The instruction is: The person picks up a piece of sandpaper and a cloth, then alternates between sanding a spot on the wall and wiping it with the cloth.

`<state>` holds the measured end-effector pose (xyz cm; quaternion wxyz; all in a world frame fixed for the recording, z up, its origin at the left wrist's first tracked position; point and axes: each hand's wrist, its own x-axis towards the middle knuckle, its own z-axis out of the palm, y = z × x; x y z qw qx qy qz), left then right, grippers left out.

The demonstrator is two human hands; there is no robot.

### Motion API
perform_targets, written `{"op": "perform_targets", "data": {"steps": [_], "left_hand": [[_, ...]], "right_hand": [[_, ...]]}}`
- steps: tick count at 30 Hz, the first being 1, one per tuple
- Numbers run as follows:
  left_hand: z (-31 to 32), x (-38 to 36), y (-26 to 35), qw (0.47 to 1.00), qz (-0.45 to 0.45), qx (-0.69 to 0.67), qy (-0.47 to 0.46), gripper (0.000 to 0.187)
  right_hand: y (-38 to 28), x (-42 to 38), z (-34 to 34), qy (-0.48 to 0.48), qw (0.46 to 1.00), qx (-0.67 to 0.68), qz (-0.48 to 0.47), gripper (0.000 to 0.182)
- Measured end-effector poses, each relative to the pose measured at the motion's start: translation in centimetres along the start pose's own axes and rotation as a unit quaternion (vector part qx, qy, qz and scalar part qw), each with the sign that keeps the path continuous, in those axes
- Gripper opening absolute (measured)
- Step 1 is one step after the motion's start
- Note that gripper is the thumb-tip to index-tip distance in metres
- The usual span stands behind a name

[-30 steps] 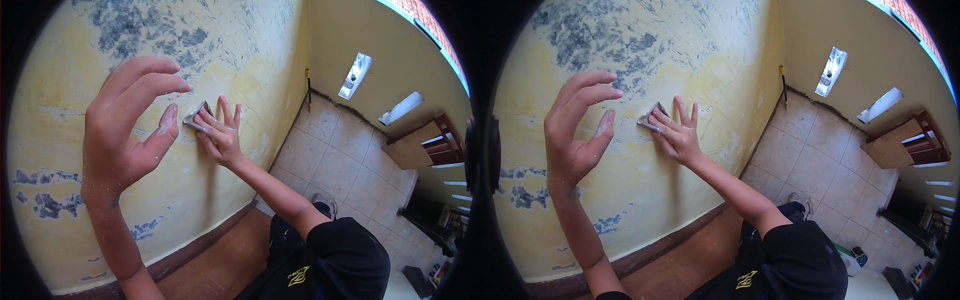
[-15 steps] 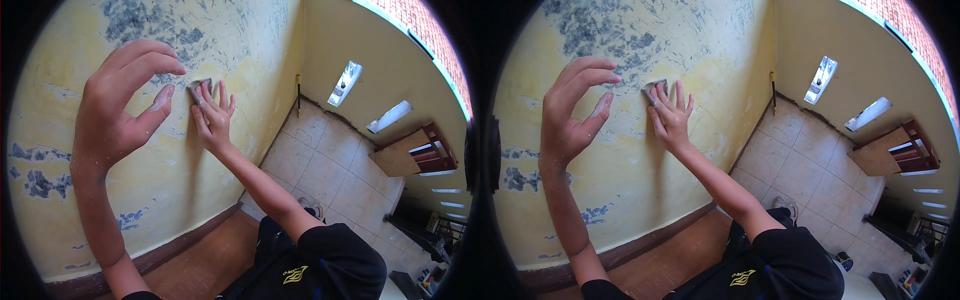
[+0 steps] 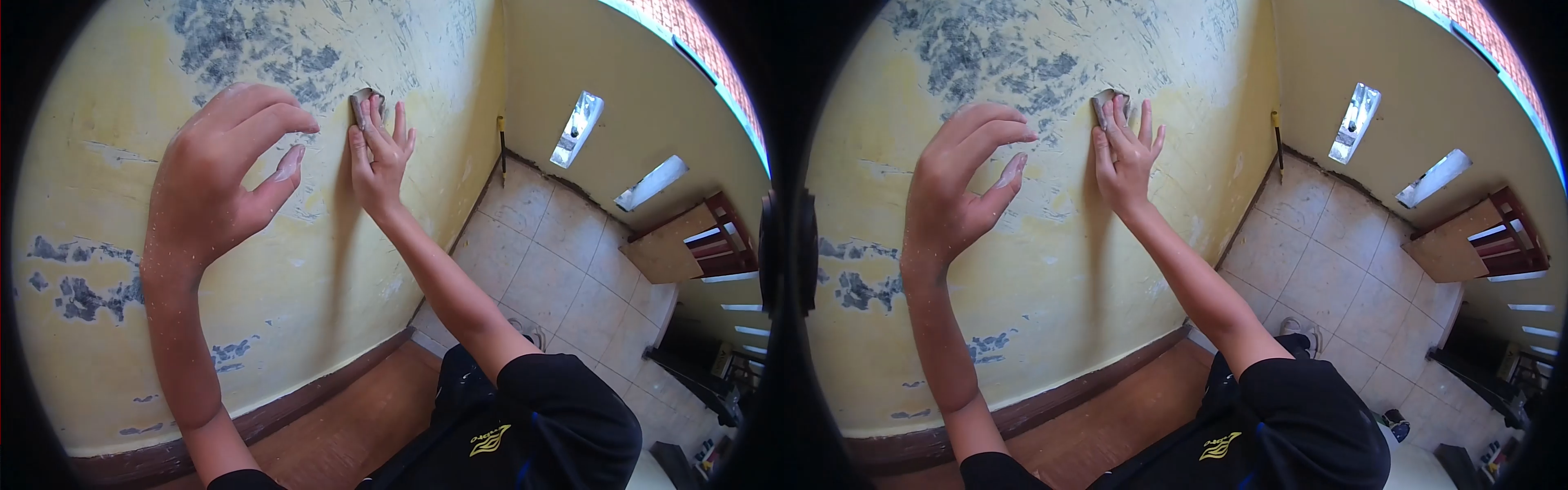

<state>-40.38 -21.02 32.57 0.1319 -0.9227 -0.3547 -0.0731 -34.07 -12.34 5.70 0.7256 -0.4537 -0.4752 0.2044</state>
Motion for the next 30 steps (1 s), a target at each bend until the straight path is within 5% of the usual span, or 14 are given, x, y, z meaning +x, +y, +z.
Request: {"op": "perform_targets", "data": {"steps": [1, 4, 8, 10, 14, 15, 16, 18, 20, 22, 24, 26, 30], "left_hand": [[-0.2, 0.3, 0.0, 1.0, 0.007, -0.019, 0.018, 0.028], [-1.5, 0.7, -0.4, 0.999, 0.02, -0.01, 0.04, 0.028], [-1.9, 0.5, -0.3, 0.999, 0.014, 0.014, 0.048, 0.028], [-1.6, 0.4, -0.1, 0.999, 0.01, 0.001, 0.046, 0.028], [-1.8, -0.4, -0.1, 0.999, 0.001, 0.006, 0.04, 0.026], [-1.8, -0.6, -0.2, 0.999, 0.009, 0.027, 0.036, 0.026], [-1.8, -0.8, 0.1, 0.999, 0.002, 0.018, 0.037, 0.026], [-2.3, 0.0, 0.2, 0.998, -0.002, -0.018, 0.052, 0.026], [-2.4, 0.4, -0.2, 0.998, -0.001, -0.011, 0.059, 0.025], [-2.2, -0.2, -0.2, 0.999, -0.002, -0.008, 0.054, 0.025], [-2.1, -0.2, -0.4, 0.999, 0.014, 0.028, 0.035, 0.025], [-2.2, 0.0, -0.4, 0.999, 0.017, 0.034, 0.039, 0.024], [-1.8, 0.2, -0.7, 0.999, 0.019, 0.002, 0.038, 0.024]], "right_hand": [[-1.1, -0.9, 0.5, 0.003, 0.999, 0.043, 0.021, 0.042], [1.2, -5.4, -2.3, -0.18, 0.972, -0.063, -0.14, 0.042], [0.9, -2.6, -2.0, -0.107, 0.989, -0.094, -0.045, 0.042], [-3.4, -3.8, 0.4, -0.035, 0.997, 0.062, 0.001, 0.038], [2.1, -4.9, -2.1, -0.133, 0.985, -0.08, -0.074, 0.038], [1.9, -3.4, -1.5, -0.092, 0.993, -0.059, 0.042, 0.039], [0.4, -3.9, -0.9, -0.1, 0.992, -0.067, 0.045, 0.039], [-2.5, -3.9, 0.8, -0.007, 0.998, 0.054, 0.039, 0.038], [-1.2, -5.0, -0.5, -0.068, 0.996, 0.051, -0.03, 0.038], [3.6, -4.5, -3.2, -0.18, 0.958, -0.097, -0.203, 0.04], [3.4, -2.6, -2.0, -0.155, 0.96, -0.115, -0.204, 0.041], [-1.0, -2.8, 0.4, -0.031, 0.997, 0.072, -0.006, 0.037], [4.3, -1.8, -4.1, -0.176, 0.965, -0.107, -0.162, 0.038]]}}
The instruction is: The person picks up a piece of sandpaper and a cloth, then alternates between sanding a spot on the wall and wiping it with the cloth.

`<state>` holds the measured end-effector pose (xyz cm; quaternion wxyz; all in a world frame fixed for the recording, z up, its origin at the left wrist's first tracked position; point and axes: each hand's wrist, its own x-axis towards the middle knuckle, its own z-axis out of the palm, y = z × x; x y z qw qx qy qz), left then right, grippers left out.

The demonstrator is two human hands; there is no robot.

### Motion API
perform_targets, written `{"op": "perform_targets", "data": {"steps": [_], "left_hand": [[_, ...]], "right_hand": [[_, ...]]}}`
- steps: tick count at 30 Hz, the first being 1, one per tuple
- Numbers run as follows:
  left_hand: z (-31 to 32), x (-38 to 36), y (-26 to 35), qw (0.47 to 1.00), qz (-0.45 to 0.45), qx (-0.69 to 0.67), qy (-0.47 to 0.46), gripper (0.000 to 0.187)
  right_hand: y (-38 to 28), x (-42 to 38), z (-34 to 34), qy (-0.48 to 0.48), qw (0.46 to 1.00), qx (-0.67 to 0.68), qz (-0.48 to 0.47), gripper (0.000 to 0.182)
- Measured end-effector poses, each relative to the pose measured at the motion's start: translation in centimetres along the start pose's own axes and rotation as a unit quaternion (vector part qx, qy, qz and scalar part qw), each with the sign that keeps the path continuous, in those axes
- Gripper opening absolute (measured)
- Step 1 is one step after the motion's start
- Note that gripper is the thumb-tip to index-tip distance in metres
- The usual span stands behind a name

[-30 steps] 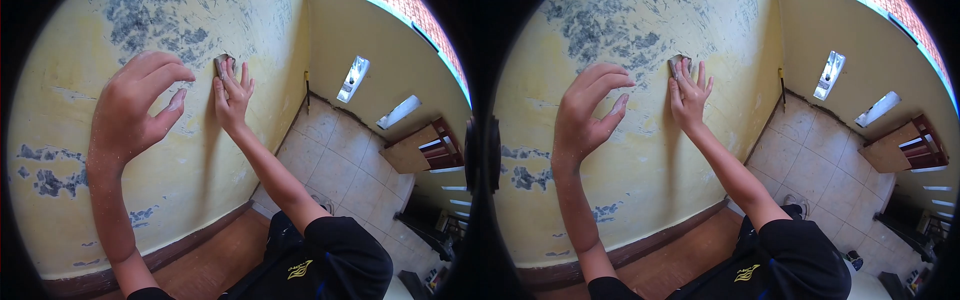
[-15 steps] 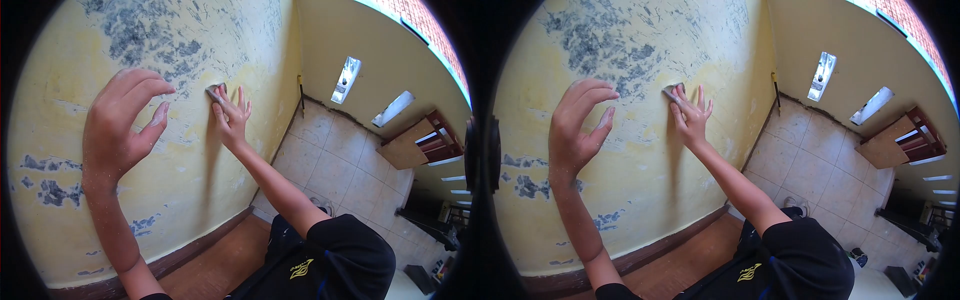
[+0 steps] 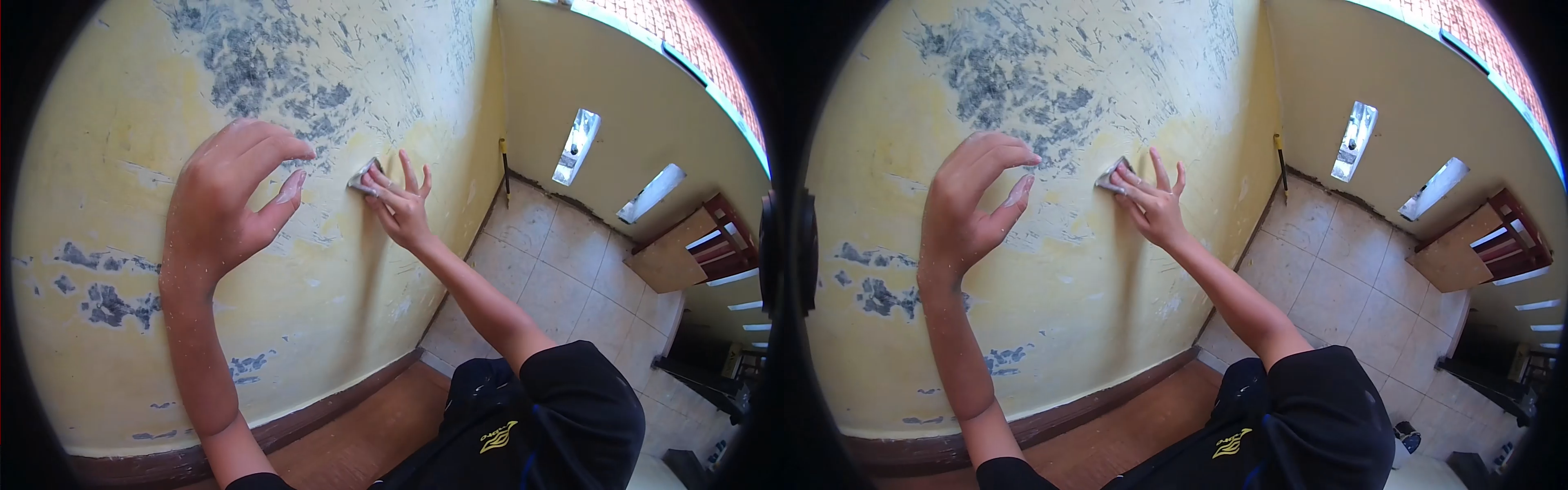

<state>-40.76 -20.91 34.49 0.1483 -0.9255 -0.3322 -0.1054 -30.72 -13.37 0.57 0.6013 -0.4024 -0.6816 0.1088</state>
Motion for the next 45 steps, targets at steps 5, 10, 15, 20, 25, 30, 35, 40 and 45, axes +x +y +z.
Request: {"op": "perform_targets", "data": {"steps": [5, 10, 15, 20, 25, 30, 35, 40, 45], "left_hand": [[0.1, 0.5, -0.2, 1.0, 0.003, -0.012, -0.022, 0.024], [0.1, -0.2, -0.4, 0.999, -0.008, 0.013, -0.031, 0.025], [0.3, -0.4, -0.2, 1.0, -0.004, -0.016, -0.019, 0.024], [0.4, 0.0, -0.3, 1.0, -0.003, 0.008, -0.019, 0.024], [0.5, -0.5, -0.1, 0.999, -0.007, 0.005, -0.052, 0.023], [0.2, -0.2, -0.4, 0.999, 0.01, 0.03, -0.028, 0.022], [0.1, -0.1, -0.2, 0.999, -0.003, 0.023, -0.031, 0.02], [-0.6, -0.4, -0.1, 1.0, -0.006, 0.024, -0.007, 0.02], [-1.0, -0.2, 0.0, 1.0, 0.0, 0.021, 0.014, 0.02]], "right_hand": [[-7.1, 0.4, 2.6, 0.064, 0.984, 0.156, 0.062, 0.038], [-3.2, 0.0, 2.6, 0.061, 0.979, 0.096, 0.172, 0.038], [-6.1, -1.7, 2.4, 0.028, 0.995, 0.09, 0.012, 0.039], [-8.2, -0.3, 2.6, 0.065, 0.99, 0.113, 0.057, 0.035], [-5.2, 0.5, 2.1, 0.078, 0.991, 0.033, 0.105, 0.04], [-3.6, 0.1, 0.5, 0.019, 0.998, -0.007, -0.064, 0.043], [-6.5, -1.0, 1.8, -0.009, 0.995, 0.099, -0.005, 0.038], [-2.3, 2.1, 0.3, 0.05, 0.989, 0.025, 0.14, 0.038], [-3.0, -0.1, 0.3, -0.037, 0.996, 0.04, -0.074, 0.041]]}}
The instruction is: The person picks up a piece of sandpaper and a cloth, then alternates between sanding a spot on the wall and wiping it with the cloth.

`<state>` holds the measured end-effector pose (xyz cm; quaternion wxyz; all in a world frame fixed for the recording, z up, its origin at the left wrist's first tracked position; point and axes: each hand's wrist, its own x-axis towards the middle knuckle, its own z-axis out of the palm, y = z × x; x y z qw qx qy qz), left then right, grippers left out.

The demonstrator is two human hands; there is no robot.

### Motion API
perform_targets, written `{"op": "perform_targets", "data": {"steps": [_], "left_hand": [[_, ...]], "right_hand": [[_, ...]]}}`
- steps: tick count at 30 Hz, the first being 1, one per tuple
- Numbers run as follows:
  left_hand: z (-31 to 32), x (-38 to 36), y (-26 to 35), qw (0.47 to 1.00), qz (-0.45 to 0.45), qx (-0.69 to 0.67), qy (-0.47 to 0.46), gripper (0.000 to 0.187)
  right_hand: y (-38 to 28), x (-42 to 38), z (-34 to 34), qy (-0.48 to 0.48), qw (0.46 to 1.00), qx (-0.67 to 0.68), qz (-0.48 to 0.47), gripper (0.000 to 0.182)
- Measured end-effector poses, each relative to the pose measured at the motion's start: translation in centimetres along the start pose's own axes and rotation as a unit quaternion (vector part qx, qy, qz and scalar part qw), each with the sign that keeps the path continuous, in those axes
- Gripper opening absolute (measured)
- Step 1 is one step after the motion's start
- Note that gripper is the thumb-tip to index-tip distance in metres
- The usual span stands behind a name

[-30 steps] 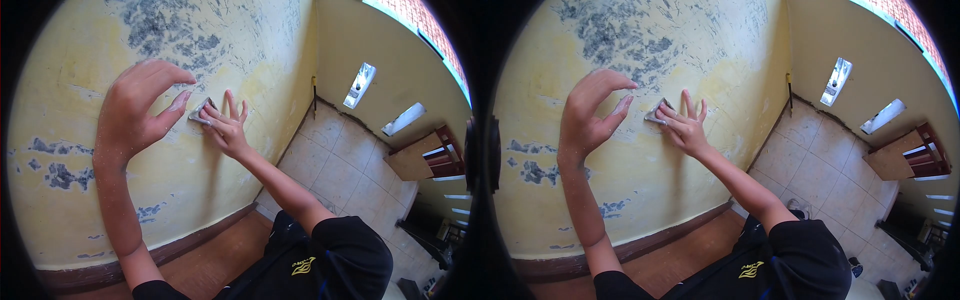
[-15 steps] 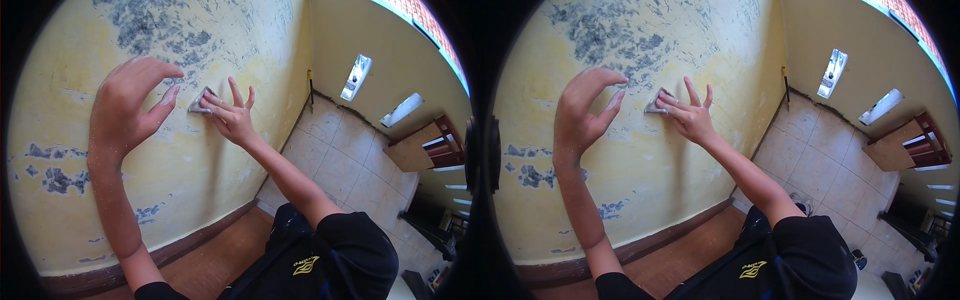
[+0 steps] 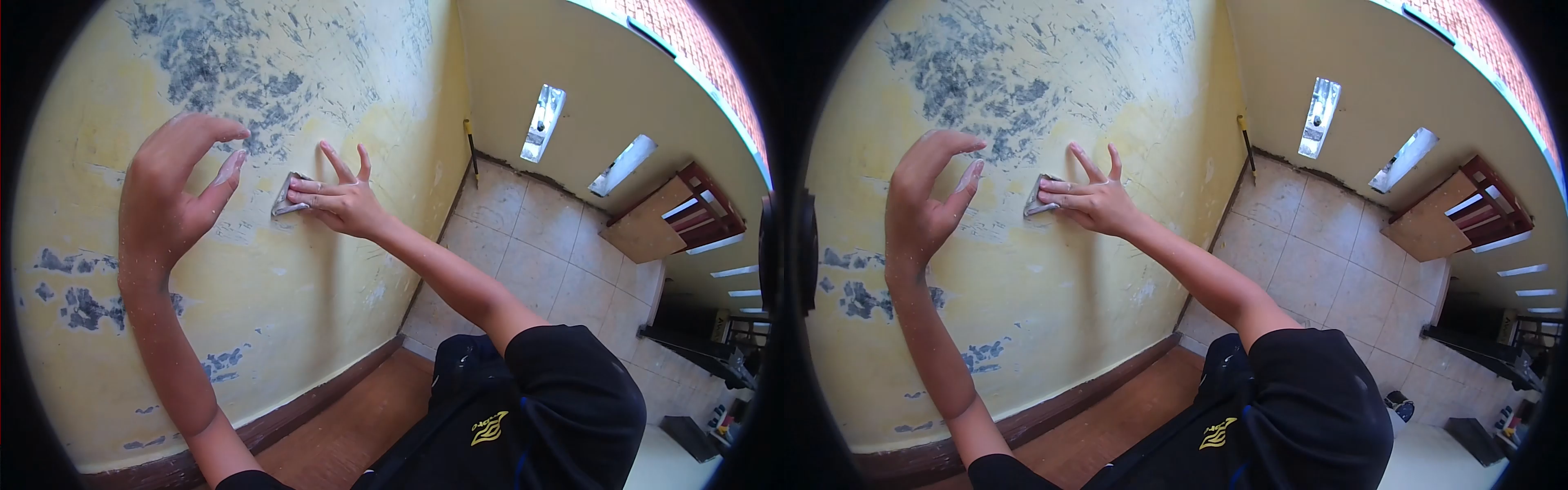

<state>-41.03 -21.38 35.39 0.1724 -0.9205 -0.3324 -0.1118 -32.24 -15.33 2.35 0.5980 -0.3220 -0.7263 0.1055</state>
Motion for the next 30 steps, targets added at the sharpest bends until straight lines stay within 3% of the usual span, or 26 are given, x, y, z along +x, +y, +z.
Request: {"op": "perform_targets", "data": {"steps": [1, 2, 3, 5, 7, 9, 10, 11, 13, 14, 15, 17, 18, 21, 22, 23, 26, 27, 29, 30], "left_hand": [[0.0, -0.1, -0.3, 1.0, -0.01, 0.016, -0.004, 0.02], [0.1, -0.4, -0.4, 0.999, -0.011, 0.036, -0.009, 0.02], [0.0, -0.5, -0.4, 0.999, -0.014, 0.035, -0.007, 0.02], [-0.1, -0.2, -0.1, 1.0, -0.008, 0.018, -0.009, 0.021], [0.2, -0.5, -0.1, 1.0, -0.012, 0.018, -0.01, 0.021], [0.3, -0.6, -0.4, 1.0, -0.006, 0.02, -0.013, 0.021], [0.5, -0.7, -0.5, 0.999, -0.003, 0.029, -0.013, 0.022], [0.9, -1.2, -0.4, 0.999, -0.007, 0.035, -0.014, 0.022], [0.2, -0.8, -0.2, 1.0, -0.016, 0.016, -0.009, 0.022], [-0.1, -0.6, -0.2, 1.0, -0.014, -0.001, -0.005, 0.021], [0.0, -0.8, -0.3, 1.0, -0.018, -0.006, -0.007, 0.021], [-0.3, -1.0, -1.0, 0.999, -0.042, -0.013, 0.012, 0.021], [-0.3, -1.2, -1.1, 0.999, -0.04, 0.004, 0.005, 0.021], [0.0, -1.1, -0.7, 1.0, -0.013, 0.002, 0.005, 0.023], [-0.1, -1.0, -0.7, 1.0, -0.017, 0.003, 0.004, 0.023], [-0.1, -1.0, -0.6, 1.0, 0.004, -0.005, 0.02, 0.023], [-0.9, -0.8, -0.7, 0.998, 0.035, -0.015, 0.041, 0.024], [-1.1, -1.0, -0.5, 0.998, 0.041, -0.018, 0.037, 0.025], [-1.5, -1.0, -0.5, 0.998, 0.043, -0.023, 0.039, 0.025], [-1.6, -1.0, -0.4, 0.997, 0.048, -0.035, 0.044, 0.026]], "right_hand": [[1.2, 0.9, -0.3, 0.02, 0.999, -0.042, -0.02, 0.043], [1.1, 0.9, 0.3, 0.051, 0.997, -0.016, 0.048, 0.044], [0.1, 1.0, 1.5, 0.048, 0.998, -0.016, 0.046, 0.044], [-2.5, 1.0, 3.5, 0.186, 0.955, 0.117, 0.201, 0.041], [-2.8, -0.2, 2.5, 0.134, 0.972, 0.1, 0.163, 0.039], [0.5, 0.4, 0.4, 0.067, 0.993, -0.053, 0.082, 0.04], [1.3, 1.8, 0.5, 0.133, 0.965, -0.014, 0.224, 0.04], [0.6, 1.5, 1.0, 0.124, 0.966, -0.015, 0.226, 0.04], [-2.1, 1.1, 1.8, 0.124, 0.982, 0.033, 0.139, 0.04], [-4.2, -0.2, 1.4, 0.021, 0.999, 0.021, 0.039, 0.039], [-4.0, -0.9, 1.7, -0.003, 1.0, 0.02, 0.003, 0.038], [-1.1, 0.4, 1.1, 0.088, 0.993, -0.048, 0.064, 0.037], [-0.6, 1.5, 1.3, 0.15, 0.969, 0.013, 0.197, 0.038], [-2.8, 0.8, 2.6, 0.141, 0.973, 0.045, 0.176, 0.04], [-3.0, -0.5, 1.9, 0.046, 0.995, 0.006, 0.092, 0.041], [-2.2, -0.5, 1.5, 0.044, 0.995, 0.008, 0.094, 0.041], [-0.3, 2.3, 1.4, 0.17, 0.942, 0.044, 0.285, 0.041], [-1.6, 1.3, 1.3, 0.166, 0.943, 0.045, 0.286, 0.041], [-5.1, -0.3, 1.7, 0.021, 0.998, 0.021, 0.06, 0.04], [-3.6, -0.5, 1.7, 0.035, 0.999, -0.02, 0.016, 0.041]]}}
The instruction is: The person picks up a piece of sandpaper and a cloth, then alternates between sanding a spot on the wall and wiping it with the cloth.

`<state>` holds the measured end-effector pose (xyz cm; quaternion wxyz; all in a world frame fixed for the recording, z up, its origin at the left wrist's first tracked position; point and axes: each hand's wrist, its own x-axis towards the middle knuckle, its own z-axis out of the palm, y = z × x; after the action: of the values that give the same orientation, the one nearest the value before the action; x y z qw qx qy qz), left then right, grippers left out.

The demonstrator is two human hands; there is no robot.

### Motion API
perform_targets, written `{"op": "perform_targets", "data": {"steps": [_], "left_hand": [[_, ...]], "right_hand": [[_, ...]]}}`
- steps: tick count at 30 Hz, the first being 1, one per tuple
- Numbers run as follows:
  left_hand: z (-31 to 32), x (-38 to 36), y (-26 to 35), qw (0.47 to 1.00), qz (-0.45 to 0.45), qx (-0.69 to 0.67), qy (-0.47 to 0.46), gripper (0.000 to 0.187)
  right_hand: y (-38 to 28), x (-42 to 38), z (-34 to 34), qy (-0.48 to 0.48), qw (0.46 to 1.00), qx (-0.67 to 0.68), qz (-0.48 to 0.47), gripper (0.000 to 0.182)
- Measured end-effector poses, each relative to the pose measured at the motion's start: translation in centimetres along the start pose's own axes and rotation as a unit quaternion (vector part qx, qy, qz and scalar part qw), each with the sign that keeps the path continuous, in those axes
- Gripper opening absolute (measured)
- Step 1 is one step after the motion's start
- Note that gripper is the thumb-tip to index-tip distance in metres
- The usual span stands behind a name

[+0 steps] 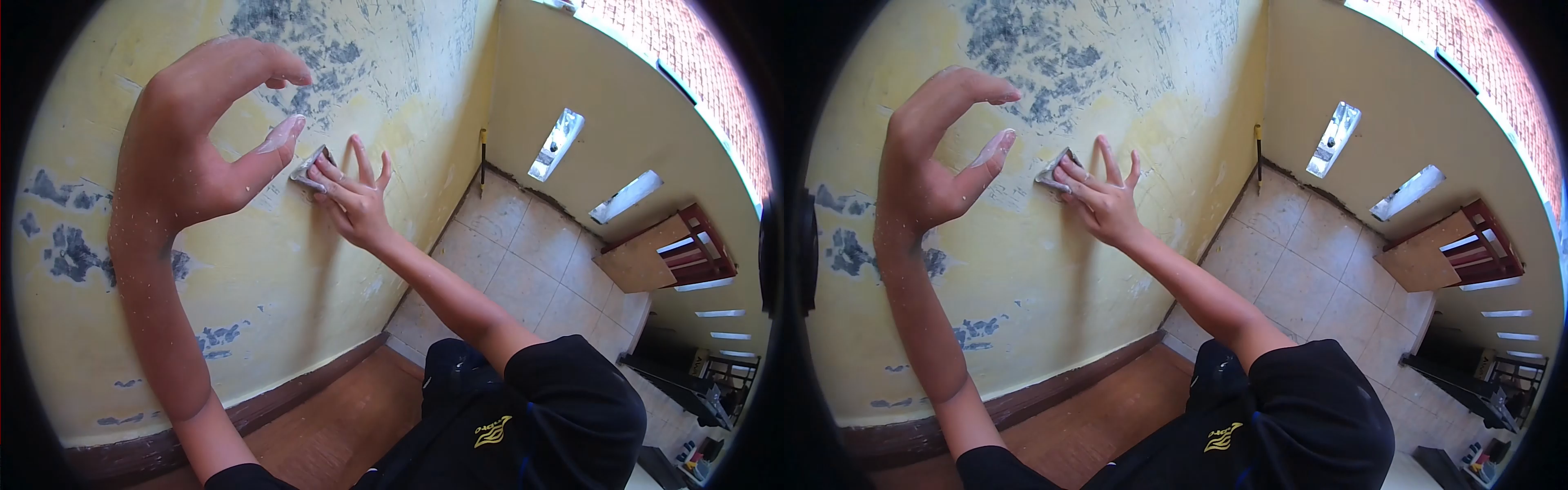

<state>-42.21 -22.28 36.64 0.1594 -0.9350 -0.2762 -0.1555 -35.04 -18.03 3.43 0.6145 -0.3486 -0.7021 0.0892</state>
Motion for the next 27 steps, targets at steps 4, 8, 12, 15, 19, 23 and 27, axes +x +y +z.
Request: {"op": "perform_targets", "data": {"steps": [4, 8, 12, 15, 19, 23, 27], "left_hand": [[0.5, -0.1, -0.1, 0.999, 0.003, 0.02, -0.027, 0.029], [0.5, 0.3, 0.1, 1.0, -0.002, -0.014, -0.018, 0.03], [0.7, 0.3, 0.0, 1.0, 0.001, -0.006, -0.022, 0.029], [0.9, -0.1, 0.0, 0.999, -0.003, -0.008, -0.034, 0.029], [1.0, 0.2, -0.1, 0.999, 0.003, -0.007, -0.035, 0.029], [0.9, 0.2, 0.1, 0.999, -0.002, -0.023, -0.03, 0.029], [1.0, 0.3, -0.1, 0.999, -0.007, -0.013, -0.036, 0.029]], "right_hand": [[1.0, 3.0, 0.9, 0.128, 0.962, 0.065, 0.234, 0.04], [2.5, 1.3, -1.6, 0.025, 0.991, -0.033, 0.131, 0.04], [1.5, 0.9, -0.3, 0.052, 0.989, -0.013, 0.136, 0.038], [3.2, 0.4, -0.8, 0.034, 0.995, -0.087, 0.037, 0.037], [1.9, 1.8, 0.1, 0.109, 0.978, 0.042, 0.173, 0.038], [5.0, 1.8, -1.6, 0.066, 0.986, -0.012, 0.155, 0.039], [0.6, -0.1, -0.2, -0.003, 0.997, 0.043, 0.062, 0.037]]}}
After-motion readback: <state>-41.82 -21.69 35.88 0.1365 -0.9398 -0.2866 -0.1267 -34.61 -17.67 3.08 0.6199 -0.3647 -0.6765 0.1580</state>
